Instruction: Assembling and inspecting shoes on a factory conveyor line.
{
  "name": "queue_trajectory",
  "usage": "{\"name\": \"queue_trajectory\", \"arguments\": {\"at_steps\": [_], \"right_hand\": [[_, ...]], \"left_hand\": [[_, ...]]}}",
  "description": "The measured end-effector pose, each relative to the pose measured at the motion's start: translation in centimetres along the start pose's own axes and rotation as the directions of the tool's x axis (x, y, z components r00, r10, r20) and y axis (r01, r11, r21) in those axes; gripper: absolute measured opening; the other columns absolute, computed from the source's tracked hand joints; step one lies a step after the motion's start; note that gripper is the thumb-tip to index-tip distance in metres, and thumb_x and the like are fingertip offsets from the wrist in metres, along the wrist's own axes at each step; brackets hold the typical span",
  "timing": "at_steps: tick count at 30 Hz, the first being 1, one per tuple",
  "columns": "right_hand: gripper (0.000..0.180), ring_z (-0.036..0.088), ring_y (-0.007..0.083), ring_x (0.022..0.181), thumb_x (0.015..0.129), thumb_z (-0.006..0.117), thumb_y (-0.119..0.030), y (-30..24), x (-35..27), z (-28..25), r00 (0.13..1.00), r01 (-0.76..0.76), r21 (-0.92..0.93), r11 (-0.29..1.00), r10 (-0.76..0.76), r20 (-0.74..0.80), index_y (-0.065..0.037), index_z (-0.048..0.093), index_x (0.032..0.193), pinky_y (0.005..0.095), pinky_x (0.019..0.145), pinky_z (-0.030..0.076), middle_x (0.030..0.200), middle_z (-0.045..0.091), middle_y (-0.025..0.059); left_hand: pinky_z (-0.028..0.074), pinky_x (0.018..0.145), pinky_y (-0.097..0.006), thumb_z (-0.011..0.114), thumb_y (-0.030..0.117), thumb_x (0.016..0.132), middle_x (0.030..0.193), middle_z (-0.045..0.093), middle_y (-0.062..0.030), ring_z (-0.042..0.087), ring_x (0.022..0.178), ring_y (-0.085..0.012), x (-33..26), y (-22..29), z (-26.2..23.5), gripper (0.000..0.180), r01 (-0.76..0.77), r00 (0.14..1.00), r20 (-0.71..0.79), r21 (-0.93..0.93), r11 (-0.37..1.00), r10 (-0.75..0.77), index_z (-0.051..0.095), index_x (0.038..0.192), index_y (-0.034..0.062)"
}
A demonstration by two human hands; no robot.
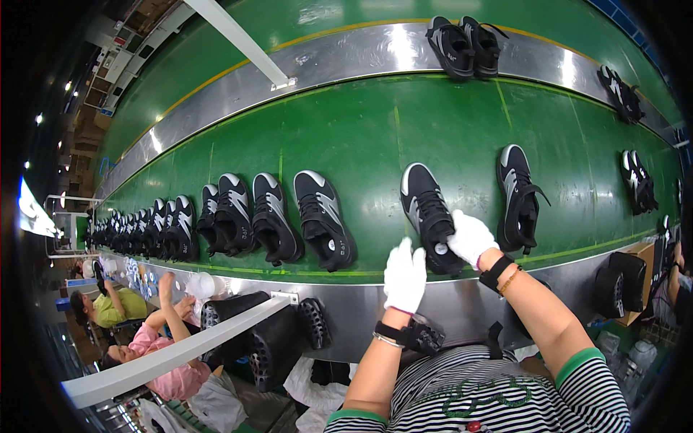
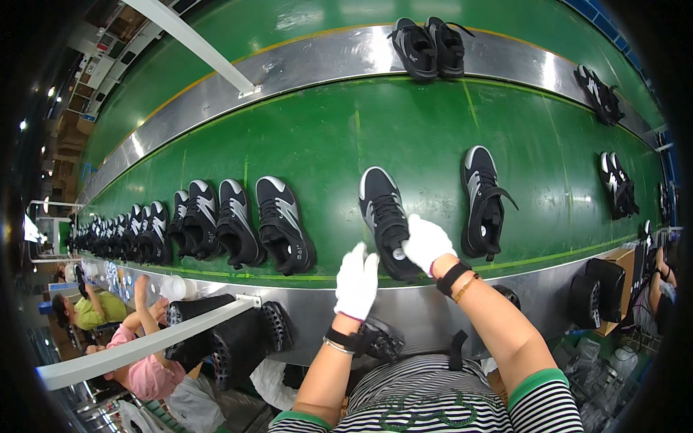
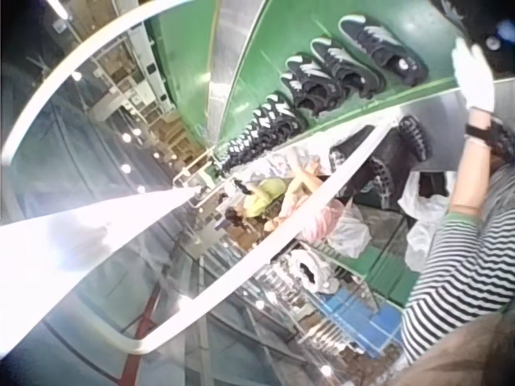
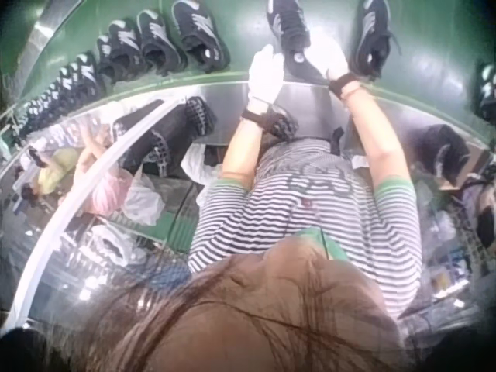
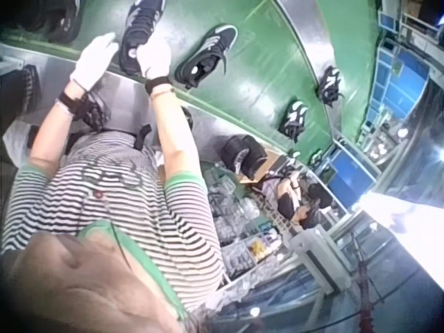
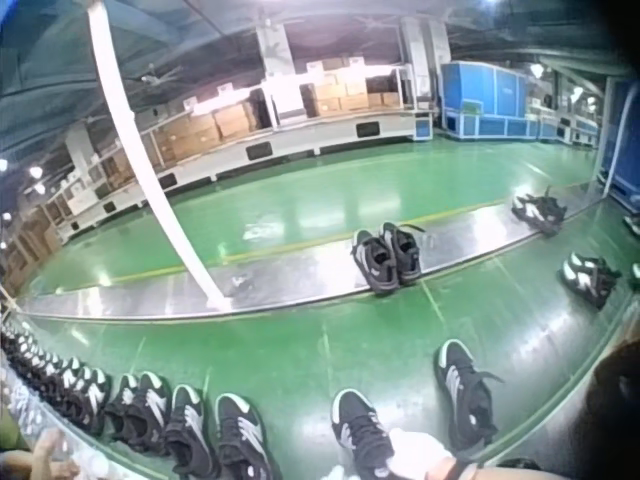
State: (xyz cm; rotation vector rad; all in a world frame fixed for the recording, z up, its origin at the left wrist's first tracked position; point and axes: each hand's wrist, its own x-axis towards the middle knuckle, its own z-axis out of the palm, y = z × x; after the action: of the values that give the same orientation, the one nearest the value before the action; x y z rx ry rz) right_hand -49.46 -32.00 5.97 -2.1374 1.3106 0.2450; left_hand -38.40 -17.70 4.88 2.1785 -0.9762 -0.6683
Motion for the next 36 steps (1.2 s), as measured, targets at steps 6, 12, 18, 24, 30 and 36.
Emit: {"name": "queue_trajectory", "arguments": {"at_steps": [6,12,18,24,30,36], "right_hand": [[0.054,0.062,0.0462,0.106,0.089,0.064,-0.040,0.1,-2.0,-1.4,0.967,0.251,0.058,0.966,-0.253,0.036,0.005,0.056,0.119,0.0489,0.092,0.050,0.112,0.065,0.0303],[0.033,0.067,0.0363,0.093,0.093,0.064,-0.030,2.7,-11.2,-8.5,0.884,0.403,0.138,0.905,-0.345,-0.317,-0.005,0.064,0.115,0.0438,0.083,0.054,0.105,0.069,0.0167],[0.021,0.065,0.0319,0.091,0.093,0.062,-0.024,6.0,-20.7,-2.0,0.855,0.501,0.252,0.828,-0.518,0.003,-0.008,0.068,0.104,0.0414,0.083,0.053,0.096,0.066,0.0118],[0.019,0.064,0.0335,0.089,0.091,0.062,-0.020,6.0,-22.1,2.9,0.836,0.544,0.154,0.825,-0.549,-0.014,-0.009,0.068,0.105,0.0423,0.081,0.053,0.094,0.065,0.0120],[0.015,0.066,0.0321,0.084,0.086,0.068,-0.015,11.7,-26.0,-5.0,0.710,0.503,-0.154,0.850,-0.508,-0.488,-0.006,0.070,0.098,0.0421,0.075,0.055,0.094,0.068,0.0136],[0.033,0.062,0.0344,0.097,0.073,0.073,-0.010,17.2,-32.1,-9.8,0.897,0.219,-0.083,0.972,-0.234,-0.375,-0.009,0.066,0.106,0.0426,0.084,0.052,0.105,0.062,0.0133]], "left_hand": [[0.052,0.086,-0.049,0.064,0.026,0.088,0.106,0.064,-0.0214,0.064,0.098,-0.0397,3.8,0.6,0.9,0.037,-0.027,0.999,-0.010,0.302,0.953,0.032,0.060,0.116,0.0030],[0.049,0.095,-0.049,0.065,0.041,0.091,0.117,0.065,-0.0257,0.062,0.107,-0.0446,5.4,1.0,-2.9,0.051,-0.051,0.982,0.190,0.233,0.971,0.006,0.061,0.120,0.0000],[0.039,0.110,-0.047,0.054,0.046,0.099,0.140,0.052,-0.0268,0.050,0.130,-0.0412,-5.5,-0.9,-8.0,0.063,0.057,0.997,-0.051,0.169,0.984,-0.049,0.049,0.143,0.0008],[0.041,0.107,-0.052,0.064,0.058,0.089,0.142,0.045,-0.0291,0.048,0.128,-0.0466,-13.9,-2.5,-4.2,0.090,0.305,0.917,0.188,0.240,0.922,-0.352,0.033,0.151,0.0013],[0.038,0.109,-0.051,0.068,0.052,0.088,0.144,0.041,-0.0314,0.044,0.131,-0.0466,-14.1,-1.2,-1.4,0.089,0.173,0.971,0.120,0.232,0.957,-0.205,0.033,0.151,-0.0013],[0.042,0.101,-0.054,0.069,0.043,0.088,0.133,0.050,-0.0249,0.049,0.120,-0.0442,-13.2,1.7,0.2,0.073,-0.056,0.992,0.127,0.359,0.931,0.010,0.044,0.141,-0.0002]]}}
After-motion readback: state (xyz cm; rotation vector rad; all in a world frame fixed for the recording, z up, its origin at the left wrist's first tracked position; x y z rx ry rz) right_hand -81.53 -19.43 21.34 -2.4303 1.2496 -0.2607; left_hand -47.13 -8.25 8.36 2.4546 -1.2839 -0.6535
